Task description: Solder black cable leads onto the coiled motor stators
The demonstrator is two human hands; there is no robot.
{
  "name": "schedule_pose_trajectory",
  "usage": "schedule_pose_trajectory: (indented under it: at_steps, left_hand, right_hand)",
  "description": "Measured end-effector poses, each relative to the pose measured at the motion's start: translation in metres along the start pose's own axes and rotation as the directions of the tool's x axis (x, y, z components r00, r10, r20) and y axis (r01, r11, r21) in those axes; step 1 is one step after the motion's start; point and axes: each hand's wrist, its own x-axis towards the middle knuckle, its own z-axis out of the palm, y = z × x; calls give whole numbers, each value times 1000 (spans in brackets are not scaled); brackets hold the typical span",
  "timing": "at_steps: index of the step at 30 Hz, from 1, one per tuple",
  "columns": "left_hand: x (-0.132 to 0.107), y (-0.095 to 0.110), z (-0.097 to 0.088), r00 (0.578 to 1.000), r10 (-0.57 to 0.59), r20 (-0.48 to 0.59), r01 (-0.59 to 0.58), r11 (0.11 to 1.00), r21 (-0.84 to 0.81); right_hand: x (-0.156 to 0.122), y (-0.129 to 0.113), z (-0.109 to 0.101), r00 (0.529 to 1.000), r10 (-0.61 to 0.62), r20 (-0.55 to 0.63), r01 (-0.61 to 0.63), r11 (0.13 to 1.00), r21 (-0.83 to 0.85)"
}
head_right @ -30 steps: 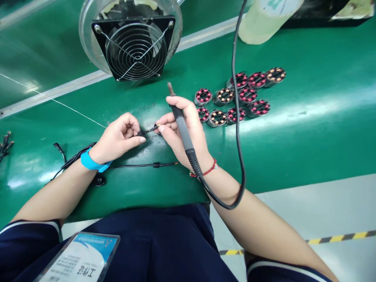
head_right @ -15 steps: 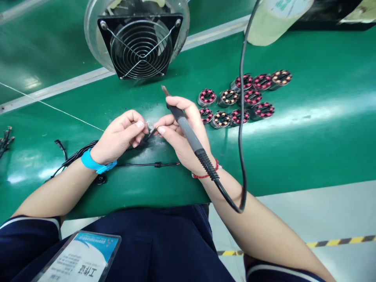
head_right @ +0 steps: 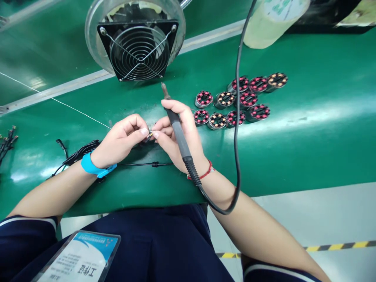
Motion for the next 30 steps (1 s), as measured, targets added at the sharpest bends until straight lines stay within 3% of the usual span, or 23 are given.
schedule_pose_trajectory:
  at_steps: [3, 5, 8, 10, 12, 16, 21, 26, 30]
  left_hand:
    - [1, 1, -1, 998, -23, 55, 25, 999, -44]
    - [1, 3, -3, 986, -68, 154, 88, 988, -128]
    - [0, 7, -7, 930, -155, 333, 241, 941, -236]
    - [-1, 9, -9, 908, -194, 373, 294, 927, -232]
    - [-1, 11, -10, 921, -202, 333, 281, 937, -207]
    - [4, 4, -11, 971, -182, 152, 204, 968, -144]
    - [17, -16, -12, 987, -157, -45, 156, 988, -9]
    - [22, -26, -13, 992, -92, -84, 99, 992, 77]
    - [24, -28, -12, 994, -77, -78, 88, 985, 147]
  right_hand:
    - [0, -5, 2, 998, -57, -20, 57, 998, 5]
    - [0, -6, 4, 992, -120, -32, 121, 993, 14]
    - [-2, -7, 8, 978, -201, -58, 201, 979, 11]
    - [-4, -7, 10, 973, -220, -63, 219, 975, -20]
    - [-6, -8, 12, 972, -226, -57, 223, 973, -63]
    - [-6, -4, 14, 978, -205, -33, 197, 967, -163]
    - [-7, -4, 2, 993, -66, -102, 41, 972, -232]
    - [-20, -21, -11, 979, -38, -198, -38, 930, -365]
    - [-37, -22, -6, 929, -184, -320, 17, 888, -459]
